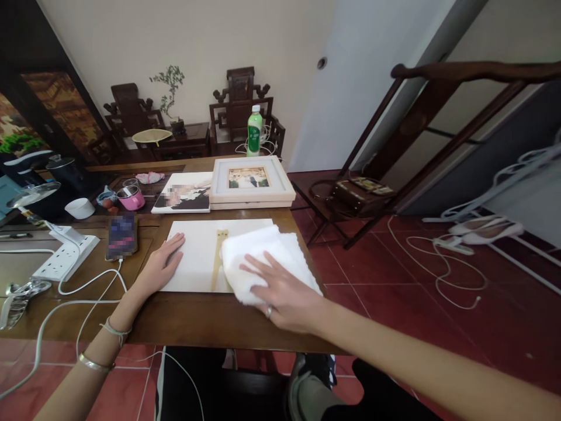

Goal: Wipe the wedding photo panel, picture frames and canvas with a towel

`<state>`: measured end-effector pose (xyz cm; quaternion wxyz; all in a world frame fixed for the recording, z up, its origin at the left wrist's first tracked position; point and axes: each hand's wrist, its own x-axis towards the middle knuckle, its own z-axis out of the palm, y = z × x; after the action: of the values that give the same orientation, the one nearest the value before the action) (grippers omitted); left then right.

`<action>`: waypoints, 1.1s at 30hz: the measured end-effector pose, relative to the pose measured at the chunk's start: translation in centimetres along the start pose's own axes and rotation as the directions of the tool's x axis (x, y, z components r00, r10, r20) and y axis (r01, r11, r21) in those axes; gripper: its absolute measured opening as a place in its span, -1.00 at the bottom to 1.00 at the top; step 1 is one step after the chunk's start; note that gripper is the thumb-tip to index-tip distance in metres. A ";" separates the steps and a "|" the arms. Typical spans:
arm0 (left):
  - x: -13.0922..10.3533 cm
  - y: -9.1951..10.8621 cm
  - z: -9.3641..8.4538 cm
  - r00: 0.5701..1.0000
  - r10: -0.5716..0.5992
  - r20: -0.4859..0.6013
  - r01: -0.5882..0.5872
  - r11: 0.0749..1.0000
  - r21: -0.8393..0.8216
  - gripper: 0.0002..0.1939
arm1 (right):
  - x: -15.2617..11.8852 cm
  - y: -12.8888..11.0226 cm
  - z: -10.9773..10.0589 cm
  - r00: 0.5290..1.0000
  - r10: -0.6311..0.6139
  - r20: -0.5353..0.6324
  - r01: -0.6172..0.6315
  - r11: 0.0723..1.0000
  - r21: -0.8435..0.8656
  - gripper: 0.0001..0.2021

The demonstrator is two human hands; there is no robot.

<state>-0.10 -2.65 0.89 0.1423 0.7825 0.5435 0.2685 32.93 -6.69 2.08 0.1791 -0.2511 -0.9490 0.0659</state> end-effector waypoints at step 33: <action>0.0 -0.1 -0.2 1.000 0.012 -0.015 -0.012 1.000 -0.005 -0.53 | 4.9 6.8 -1.9 0.976 0.193 0.102 -0.190 0.981 -0.034 -0.73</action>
<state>-0.30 -2.58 0.96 0.1387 0.7833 0.5390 0.2768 32.75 1.69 3.87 0.1189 -0.3397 -0.9292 0.0845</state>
